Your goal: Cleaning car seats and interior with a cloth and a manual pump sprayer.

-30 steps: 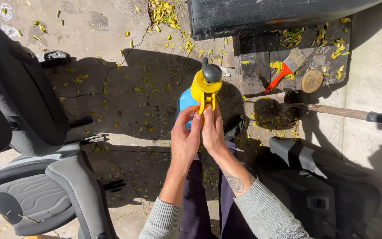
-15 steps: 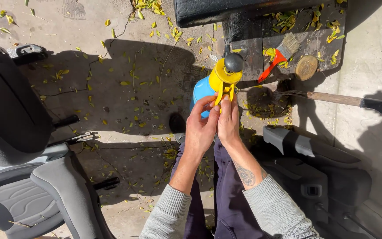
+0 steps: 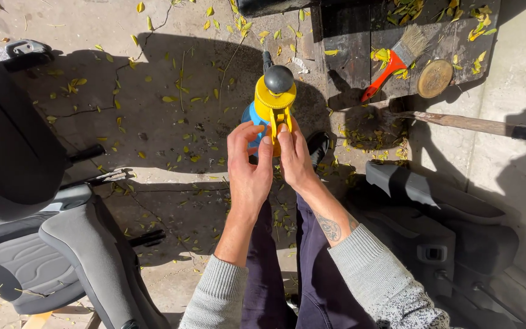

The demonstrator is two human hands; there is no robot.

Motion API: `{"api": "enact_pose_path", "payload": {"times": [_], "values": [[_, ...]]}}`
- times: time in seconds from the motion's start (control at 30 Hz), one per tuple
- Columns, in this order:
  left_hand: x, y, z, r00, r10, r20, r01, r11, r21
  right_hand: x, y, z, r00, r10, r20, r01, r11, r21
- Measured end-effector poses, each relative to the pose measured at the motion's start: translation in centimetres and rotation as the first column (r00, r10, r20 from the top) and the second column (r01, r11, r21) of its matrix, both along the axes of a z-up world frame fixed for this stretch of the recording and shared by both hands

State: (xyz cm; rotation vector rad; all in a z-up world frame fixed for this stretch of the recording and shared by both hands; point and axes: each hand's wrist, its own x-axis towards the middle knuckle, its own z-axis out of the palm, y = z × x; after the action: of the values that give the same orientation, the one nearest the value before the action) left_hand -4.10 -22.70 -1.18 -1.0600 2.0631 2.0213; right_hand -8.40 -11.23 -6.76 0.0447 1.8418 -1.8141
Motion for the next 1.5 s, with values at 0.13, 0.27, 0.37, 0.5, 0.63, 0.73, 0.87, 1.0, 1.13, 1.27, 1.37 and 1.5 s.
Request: {"api": "enact_pose_path", "payload": {"times": [0.13,0.27,0.37,0.5,0.63,0.73,0.87,1.0,1.13,1.27,1.37,1.5], "values": [[-3.1,-1.2,0.6,0.961,-0.206,-0.184,0.094,0.871,-0.483,-0.4,-0.2,0.5,0.992,0.009,0.127,-0.015,0.999,0.047],[-8.2,-0.6,0.3,0.941,-0.328,-0.087,0.215,0.774,-0.595,-0.6,1.6,0.6,0.949,-0.062,0.308,0.128,0.972,-0.199],[-10.1,-0.8,-1.1,0.887,-0.462,-0.003,0.353,0.682,-0.64,-0.9,3.7,0.3,0.994,0.033,0.108,-0.051,0.985,0.167],[-10.4,-1.8,1.6,0.907,-0.404,-0.121,0.224,0.706,-0.672,-1.1,5.0,0.8,0.995,0.098,0.022,-0.101,0.968,0.231],[-10.3,-0.2,-1.9,0.809,-0.588,-0.03,0.393,0.576,-0.717,-0.8,6.8,0.2,0.994,0.103,-0.032,-0.092,0.967,0.236],[-11.8,0.0,2.8,0.895,-0.402,-0.191,0.179,0.717,-0.673,-1.6,7.3,0.9,0.999,0.039,0.006,-0.039,0.976,0.216],[-11.1,3.7,-0.1,0.821,-0.515,-0.245,0.312,0.765,-0.563,-1.7,10.0,1.6,0.997,0.036,0.064,-0.054,0.951,0.305],[-13.0,5.2,2.1,0.89,-0.361,-0.277,0.208,0.864,-0.459,-3.6,11.4,1.3,0.998,0.064,-0.02,-0.055,0.95,0.307],[-14.3,6.5,2.3,0.853,-0.512,-0.1,0.422,0.79,-0.445,-3.2,14.2,-0.1,0.919,0.173,-0.353,-0.056,0.946,0.318],[-14.0,8.0,2.4,0.896,-0.209,-0.393,0.07,0.938,-0.339,-5.4,14.5,2.4,0.996,0.062,0.069,-0.079,0.955,0.285],[-13.9,9.6,3.5,0.853,-0.506,-0.125,0.39,0.779,-0.491,-4.1,16.4,3.0,0.997,0.078,-0.019,-0.073,0.98,0.187],[-16.5,11.2,4.1,0.928,-0.312,-0.203,0.218,0.898,-0.381,-7.8,17.0,2.0,0.995,0.096,-0.04,-0.087,0.979,0.186]]}}
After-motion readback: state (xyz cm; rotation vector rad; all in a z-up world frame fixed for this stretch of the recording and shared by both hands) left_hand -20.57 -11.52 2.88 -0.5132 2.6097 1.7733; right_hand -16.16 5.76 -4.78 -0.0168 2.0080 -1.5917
